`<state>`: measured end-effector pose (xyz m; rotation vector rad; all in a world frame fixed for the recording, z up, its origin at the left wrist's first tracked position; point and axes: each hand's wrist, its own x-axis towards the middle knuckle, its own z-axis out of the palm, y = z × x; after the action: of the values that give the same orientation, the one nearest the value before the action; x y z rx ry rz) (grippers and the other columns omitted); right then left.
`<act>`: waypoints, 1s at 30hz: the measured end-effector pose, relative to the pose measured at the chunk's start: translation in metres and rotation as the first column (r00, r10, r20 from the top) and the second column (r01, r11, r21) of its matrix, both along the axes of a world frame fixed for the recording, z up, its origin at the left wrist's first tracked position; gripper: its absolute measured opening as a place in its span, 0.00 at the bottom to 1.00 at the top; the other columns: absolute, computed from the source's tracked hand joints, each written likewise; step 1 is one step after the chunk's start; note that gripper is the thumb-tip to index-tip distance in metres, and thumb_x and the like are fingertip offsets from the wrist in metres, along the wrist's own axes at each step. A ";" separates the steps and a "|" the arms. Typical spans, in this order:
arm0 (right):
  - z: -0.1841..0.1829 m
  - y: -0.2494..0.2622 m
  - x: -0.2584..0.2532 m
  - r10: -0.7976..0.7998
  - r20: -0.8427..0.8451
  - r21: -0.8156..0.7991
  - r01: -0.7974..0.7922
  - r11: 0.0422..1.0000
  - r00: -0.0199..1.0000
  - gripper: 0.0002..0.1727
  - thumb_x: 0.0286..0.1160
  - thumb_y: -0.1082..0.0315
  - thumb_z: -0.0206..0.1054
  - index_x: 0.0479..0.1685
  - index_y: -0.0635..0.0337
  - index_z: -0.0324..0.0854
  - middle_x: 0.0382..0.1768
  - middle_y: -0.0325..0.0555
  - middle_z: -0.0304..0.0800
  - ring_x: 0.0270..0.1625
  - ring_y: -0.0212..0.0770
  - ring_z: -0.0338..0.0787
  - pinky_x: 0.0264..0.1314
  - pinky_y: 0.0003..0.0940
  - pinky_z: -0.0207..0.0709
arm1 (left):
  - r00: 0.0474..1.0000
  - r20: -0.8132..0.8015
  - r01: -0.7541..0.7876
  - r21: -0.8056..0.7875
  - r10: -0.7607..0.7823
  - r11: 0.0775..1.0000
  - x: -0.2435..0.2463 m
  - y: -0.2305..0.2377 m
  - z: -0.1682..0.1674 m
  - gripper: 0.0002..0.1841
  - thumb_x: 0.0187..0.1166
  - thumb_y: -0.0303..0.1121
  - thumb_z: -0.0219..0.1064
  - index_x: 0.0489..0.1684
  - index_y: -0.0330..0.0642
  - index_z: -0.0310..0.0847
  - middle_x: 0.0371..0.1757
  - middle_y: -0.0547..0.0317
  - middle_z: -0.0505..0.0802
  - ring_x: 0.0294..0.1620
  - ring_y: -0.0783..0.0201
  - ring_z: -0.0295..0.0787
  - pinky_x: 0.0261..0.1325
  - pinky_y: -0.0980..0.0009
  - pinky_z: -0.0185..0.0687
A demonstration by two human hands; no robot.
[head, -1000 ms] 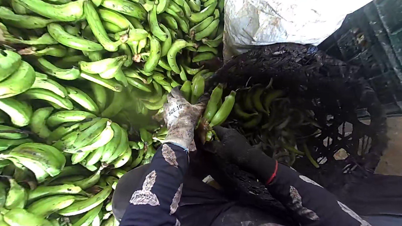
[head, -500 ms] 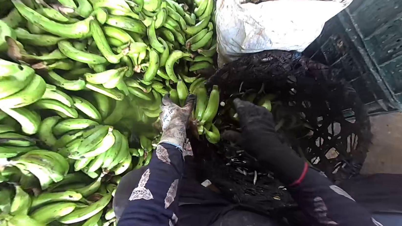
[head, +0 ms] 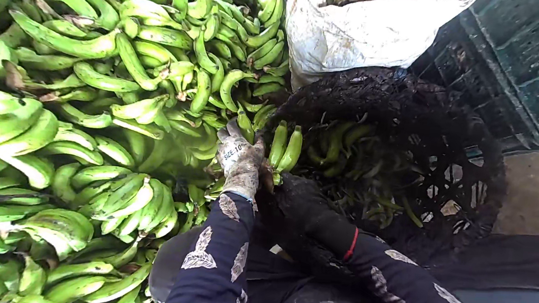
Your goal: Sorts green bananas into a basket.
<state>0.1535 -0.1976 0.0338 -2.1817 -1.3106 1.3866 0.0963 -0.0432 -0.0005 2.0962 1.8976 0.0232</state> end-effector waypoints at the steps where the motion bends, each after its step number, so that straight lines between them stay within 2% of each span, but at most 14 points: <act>1: 0.015 -0.008 -0.001 -0.009 -0.043 -0.023 0.008 1.000 0.999 0.24 0.91 0.55 0.51 0.68 0.65 0.78 0.62 0.62 0.87 0.68 0.60 0.86 0.70 0.59 0.75 | 1.000 0.014 0.007 0.016 -0.008 1.000 -0.005 0.002 -0.004 0.44 0.70 0.61 0.71 0.88 0.56 0.60 0.84 0.36 0.69 0.69 0.32 0.80 0.62 0.33 0.78; 4: 0.038 -0.037 0.010 -0.104 -0.054 0.006 0.105 0.995 0.993 0.25 0.92 0.54 0.49 0.64 0.66 0.80 0.56 0.63 0.88 0.63 0.59 0.88 0.66 0.57 0.78 | 0.998 0.061 -0.028 -0.031 0.030 0.999 -0.012 0.013 -0.012 0.46 0.72 0.65 0.68 0.90 0.56 0.54 0.86 0.34 0.67 0.73 0.33 0.78 0.65 0.34 0.78; 6: 0.020 -0.035 0.028 -0.150 0.156 0.135 0.130 0.982 0.976 0.23 0.91 0.53 0.53 0.63 0.62 0.83 0.56 0.59 0.90 0.63 0.58 0.89 0.67 0.58 0.78 | 0.994 0.090 -0.049 -0.058 0.054 0.997 -0.012 0.016 -0.007 0.47 0.72 0.63 0.69 0.90 0.55 0.54 0.86 0.36 0.67 0.75 0.35 0.77 0.68 0.35 0.76; 7: 0.009 -0.028 0.036 -0.143 0.255 0.183 0.098 0.978 0.956 0.23 0.90 0.52 0.55 0.69 0.60 0.80 0.63 0.58 0.87 0.71 0.57 0.84 0.76 0.60 0.70 | 0.994 0.094 -0.044 -0.053 0.049 0.998 -0.013 0.015 -0.006 0.46 0.73 0.64 0.68 0.90 0.55 0.54 0.86 0.36 0.67 0.74 0.35 0.78 0.68 0.35 0.76; 9: -0.012 -0.009 0.044 -0.094 0.382 0.265 -0.012 0.964 0.919 0.36 0.80 0.49 0.66 0.87 0.52 0.67 0.82 0.57 0.72 0.87 0.61 0.65 0.89 0.66 0.46 | 0.993 0.115 0.003 -0.022 -0.001 1.000 -0.015 0.010 -0.008 0.45 0.74 0.65 0.66 0.89 0.53 0.55 0.84 0.34 0.68 0.71 0.32 0.79 0.63 0.32 0.77; 11: -0.029 0.016 0.037 0.004 0.460 0.305 -0.162 0.938 0.888 0.54 0.65 0.42 0.77 0.94 0.45 0.54 0.92 0.60 0.52 0.93 0.66 0.48 0.90 0.73 0.33 | 0.991 0.130 0.016 -0.024 -0.013 1.000 -0.019 0.009 -0.009 0.45 0.74 0.64 0.66 0.89 0.52 0.54 0.84 0.34 0.67 0.71 0.31 0.79 0.62 0.32 0.78; 13: -0.040 0.039 0.027 0.122 0.534 0.267 -0.305 0.914 0.836 0.58 0.60 0.36 0.78 0.94 0.46 0.54 0.95 0.60 0.42 0.95 0.66 0.39 0.89 0.75 0.25 | 0.994 0.107 -0.011 -0.047 0.016 0.999 -0.014 0.013 -0.006 0.45 0.74 0.62 0.68 0.90 0.53 0.55 0.85 0.36 0.67 0.73 0.34 0.78 0.67 0.34 0.76; 15: -0.050 0.047 0.021 0.174 0.576 0.256 -0.378 0.890 0.799 0.53 0.61 0.39 0.78 0.89 0.54 0.64 0.91 0.61 0.56 0.94 0.67 0.45 0.90 0.75 0.25 | 0.998 0.060 -0.030 -0.043 0.032 0.999 -0.009 0.013 -0.002 0.45 0.73 0.62 0.69 0.90 0.53 0.57 0.85 0.37 0.69 0.74 0.35 0.78 0.69 0.36 0.75; 17: -0.058 0.039 0.017 0.176 0.537 0.267 -0.364 0.892 0.825 0.42 0.64 0.40 0.76 0.76 0.56 0.78 0.78 0.59 0.77 0.86 0.68 0.64 0.89 0.75 0.30 | 0.999 0.048 -0.021 -0.022 0.022 1.000 -0.009 0.009 -0.004 0.45 0.72 0.62 0.69 0.89 0.53 0.57 0.84 0.37 0.70 0.74 0.35 0.78 0.67 0.36 0.76; 20: -0.046 0.021 0.017 0.192 0.324 0.159 -0.254 0.954 0.926 0.29 0.75 0.40 0.67 0.62 0.55 0.86 0.60 0.54 0.89 0.72 0.59 0.81 0.87 0.70 0.45 | 0.990 0.126 0.058 0.019 -0.060 0.998 -0.011 -0.001 -0.005 0.43 0.75 0.59 0.68 0.88 0.51 0.56 0.83 0.34 0.69 0.69 0.30 0.80 0.60 0.29 0.77; 23: -0.022 -0.008 0.008 0.194 0.129 0.057 -0.202 0.978 0.973 0.32 0.79 0.38 0.61 0.59 0.60 0.85 0.56 0.57 0.90 0.67 0.58 0.84 0.80 0.65 0.57 | 0.989 0.130 0.068 0.000 -0.068 0.998 -0.019 0.000 -0.006 0.44 0.76 0.63 0.64 0.90 0.52 0.53 0.84 0.34 0.68 0.70 0.30 0.79 0.61 0.30 0.77; 25: -0.023 -0.019 0.014 0.121 0.181 0.058 -0.133 0.989 0.976 0.30 0.82 0.43 0.61 0.69 0.57 0.82 0.64 0.58 0.87 0.73 0.60 0.80 0.83 0.66 0.53 | 0.989 0.146 0.018 -0.024 -0.014 1.000 -0.018 0.008 -0.010 0.45 0.75 0.65 0.65 0.90 0.53 0.53 0.86 0.35 0.66 0.73 0.32 0.77 0.65 0.31 0.75; 27: -0.039 -0.014 0.026 0.041 0.284 0.108 -0.075 0.991 0.958 0.31 0.81 0.47 0.65 0.82 0.48 0.74 0.78 0.57 0.76 0.85 0.62 0.68 0.87 0.72 0.43 | 0.988 0.152 -0.017 -0.032 0.022 0.999 -0.018 0.011 -0.011 0.46 0.74 0.65 0.66 0.91 0.54 0.53 0.87 0.37 0.66 0.75 0.34 0.76 0.68 0.33 0.75; 30: -0.055 0.012 0.025 0.035 0.346 0.189 -0.107 0.976 0.938 0.45 0.73 0.35 0.66 0.87 0.52 0.66 0.86 0.55 0.67 0.92 0.61 0.55 0.91 0.70 0.33 | 0.985 0.173 0.023 -0.006 -0.021 1.000 -0.022 0.005 -0.011 0.46 0.75 0.67 0.62 0.90 0.53 0.52 0.84 0.33 0.67 0.72 0.31 0.78 0.61 0.30 0.77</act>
<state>0.1784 -0.1853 -0.0214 -2.3184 -1.5846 0.8682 0.0739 -0.0378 -0.0120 2.0373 1.7695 0.1864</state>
